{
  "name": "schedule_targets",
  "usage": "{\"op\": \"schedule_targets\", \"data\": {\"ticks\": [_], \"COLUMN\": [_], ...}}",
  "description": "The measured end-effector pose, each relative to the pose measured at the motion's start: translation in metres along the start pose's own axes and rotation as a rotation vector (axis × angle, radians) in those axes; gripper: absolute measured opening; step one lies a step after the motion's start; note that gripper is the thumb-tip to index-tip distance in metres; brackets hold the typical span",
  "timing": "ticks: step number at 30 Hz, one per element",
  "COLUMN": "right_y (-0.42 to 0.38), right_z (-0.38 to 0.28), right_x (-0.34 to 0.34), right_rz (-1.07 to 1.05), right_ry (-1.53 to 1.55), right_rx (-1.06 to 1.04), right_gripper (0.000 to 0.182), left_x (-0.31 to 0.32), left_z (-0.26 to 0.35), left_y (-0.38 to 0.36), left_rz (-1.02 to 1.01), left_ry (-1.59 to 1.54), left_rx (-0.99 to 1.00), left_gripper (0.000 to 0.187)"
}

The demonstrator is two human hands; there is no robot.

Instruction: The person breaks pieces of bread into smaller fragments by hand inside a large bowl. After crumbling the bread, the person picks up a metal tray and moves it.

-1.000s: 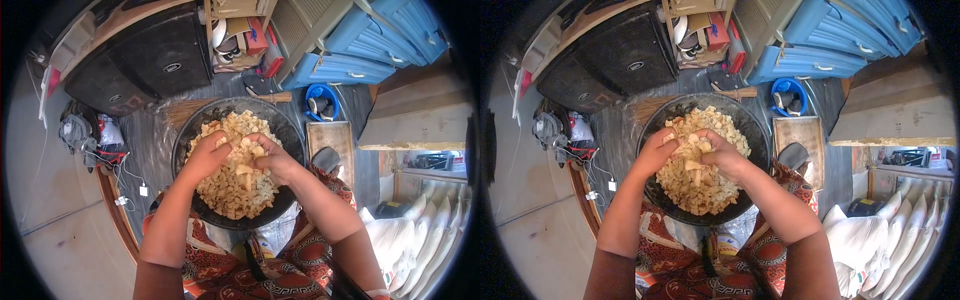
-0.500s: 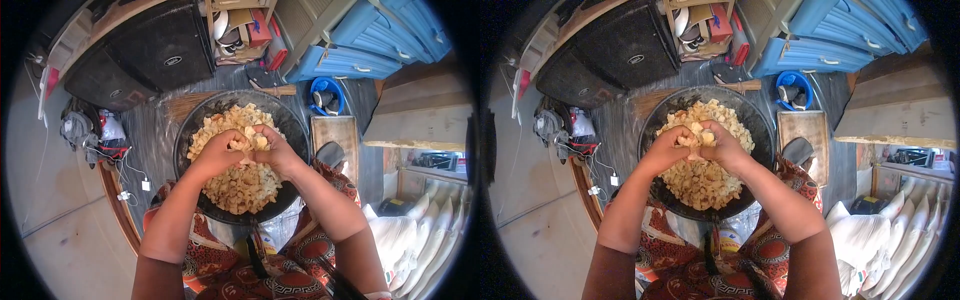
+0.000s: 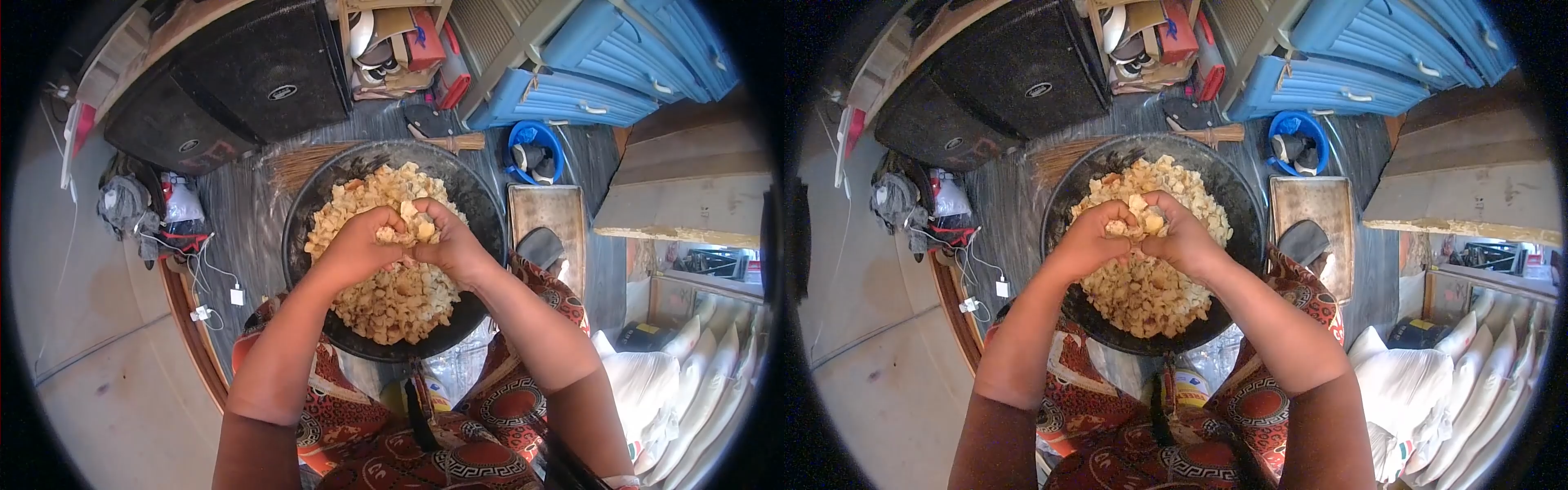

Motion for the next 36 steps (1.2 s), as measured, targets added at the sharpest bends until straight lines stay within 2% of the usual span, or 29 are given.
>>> {"op": "schedule_targets", "data": {"ticks": [2, 4, 5, 7, 8, 10, 11, 12, 16, 19, 21, 27, 29, 34, 36], "right_y": [-0.001, -0.001, -0.001, -0.001, -0.002, -0.003, -0.003, -0.004, 0.000, -0.001, 0.000, -0.005, -0.009, -0.013, -0.015], "right_z": [-0.002, -0.002, 0.000, 0.000, -0.003, -0.002, -0.007, -0.012, 0.002, 0.002, 0.002, 0.007, 0.005, 0.002, 0.000], "right_x": [0.003, 0.003, 0.000, -0.004, -0.005, -0.003, 0.002, 0.006, -0.005, -0.016, -0.008, 0.003, 0.005, 0.009, 0.008], "right_rz": [-0.018, -0.037, -0.024, -0.015, -0.020, -0.026, -0.046, -0.066, -0.006, 0.064, -0.021, -0.110, -0.129, -0.156, -0.162], "right_ry": [0.009, 0.017, -0.066, -0.147, -0.207, -0.266, -0.313, -0.361, -0.376, -0.524, -0.495, -0.553, -0.608, -0.794, -1.154], "right_rx": [0.027, 0.053, 0.082, 0.110, 0.101, 0.090, -0.015, -0.120, -0.062, -0.067, -0.138, -0.077, -0.045, -0.053, -0.058], "right_gripper": [0.055, 0.055, 0.054, 0.053, 0.051, 0.049, 0.046, 0.043, 0.044, 0.037, 0.031, 0.028, 0.030, 0.027, 0.027], "left_x": [0.000, -0.002, -0.004, -0.013, -0.017, -0.031, -0.029, -0.028, -0.010, -0.002, 0.000, 0.018, 0.019, 0.021, 0.017], "left_z": [-0.002, 0.018, 0.019, 0.025, 0.022, 0.019, 0.013, 0.012, 0.003, 0.006, 0.005, -0.006, 0.020, 0.016, 0.012], "left_y": [0.000, -0.002, -0.003, -0.004, -0.003, -0.004, -0.004, -0.003, 0.002, 0.001, 0.001, -0.005, -0.006, -0.008, -0.009], "left_rz": [-0.005, 0.030, 0.031, 0.087, 0.088, 0.185, 0.172, 0.171, 0.072, 0.037, 0.019, -0.163, -0.169, -0.206, -0.202], "left_ry": [0.008, 0.295, 0.295, 0.626, 0.626, 0.136, 0.031, 0.031, -0.090, -0.102, -0.086, -0.074, 0.374, 0.503, 0.591], "left_rx": [-0.017, 0.166, 0.164, 0.174, 0.171, 0.152, 0.093, 0.093, 0.060, 0.041, 0.024, -0.099, 0.208, 0.152, 0.138], "left_gripper": [0.024, 0.020, 0.020, 0.020, 0.020, 0.022, 0.025, 0.025, 0.023, 0.023, 0.022, 0.023, 0.026, 0.026, 0.025]}}
Point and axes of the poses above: each hand's wrist, its own y-axis towards the middle knuckle, its own x-axis out of the palm, z = x × y, the point moved 10 cm from there along y, towards the middle knuckle, and after that the axes turned 3 degrees about x, right-handed, at the moved point
